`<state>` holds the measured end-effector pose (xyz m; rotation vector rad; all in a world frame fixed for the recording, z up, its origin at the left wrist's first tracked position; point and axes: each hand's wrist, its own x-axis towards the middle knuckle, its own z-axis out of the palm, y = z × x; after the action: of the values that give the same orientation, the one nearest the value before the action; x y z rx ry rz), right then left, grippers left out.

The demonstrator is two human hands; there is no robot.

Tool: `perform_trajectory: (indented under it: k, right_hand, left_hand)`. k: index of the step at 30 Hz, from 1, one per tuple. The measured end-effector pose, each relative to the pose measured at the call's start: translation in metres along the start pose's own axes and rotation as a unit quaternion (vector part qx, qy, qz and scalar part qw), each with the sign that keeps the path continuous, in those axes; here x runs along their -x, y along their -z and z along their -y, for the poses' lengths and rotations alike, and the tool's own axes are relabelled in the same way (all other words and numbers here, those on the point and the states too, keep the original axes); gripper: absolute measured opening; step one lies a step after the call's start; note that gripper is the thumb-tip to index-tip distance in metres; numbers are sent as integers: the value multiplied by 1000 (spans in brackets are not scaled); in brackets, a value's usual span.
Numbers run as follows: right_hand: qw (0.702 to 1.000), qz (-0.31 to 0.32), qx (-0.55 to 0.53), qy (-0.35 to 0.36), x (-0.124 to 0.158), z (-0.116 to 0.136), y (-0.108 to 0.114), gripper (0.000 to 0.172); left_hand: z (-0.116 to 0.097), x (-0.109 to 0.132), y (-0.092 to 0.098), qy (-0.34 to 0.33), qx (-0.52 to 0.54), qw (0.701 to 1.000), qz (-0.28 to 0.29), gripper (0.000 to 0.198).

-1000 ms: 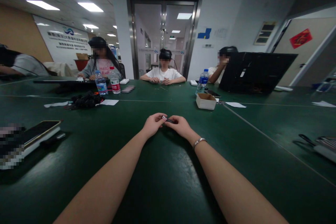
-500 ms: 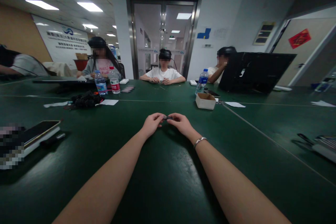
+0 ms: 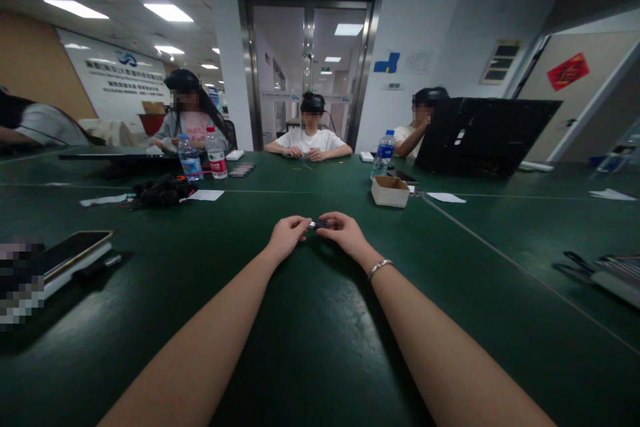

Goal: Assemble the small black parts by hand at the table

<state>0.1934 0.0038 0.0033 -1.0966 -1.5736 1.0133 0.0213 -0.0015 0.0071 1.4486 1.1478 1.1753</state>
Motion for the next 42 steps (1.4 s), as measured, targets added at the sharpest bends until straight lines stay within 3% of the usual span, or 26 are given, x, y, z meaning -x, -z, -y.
perform_trajectory:
  k: [11, 19, 27, 42]
  right_hand:
    - [996, -17, -82, -16, 0, 1, 5, 28]
    - [993, -18, -111, -25, 0, -1, 8, 31]
    - [991, -17, -125, -33, -2, -2, 10, 33]
    - [989, 13, -142, -34, 0, -2, 12, 38]
  left_hand:
    - [7, -4, 1, -8, -5, 1000, 2, 31]
    - [-2, 3, -1, -5, 21, 1000, -21, 26]
    - [-8, 6, 1, -13, 19, 1000, -1, 24]
    - [2, -2, 1, 15, -18, 999, -23, 38]
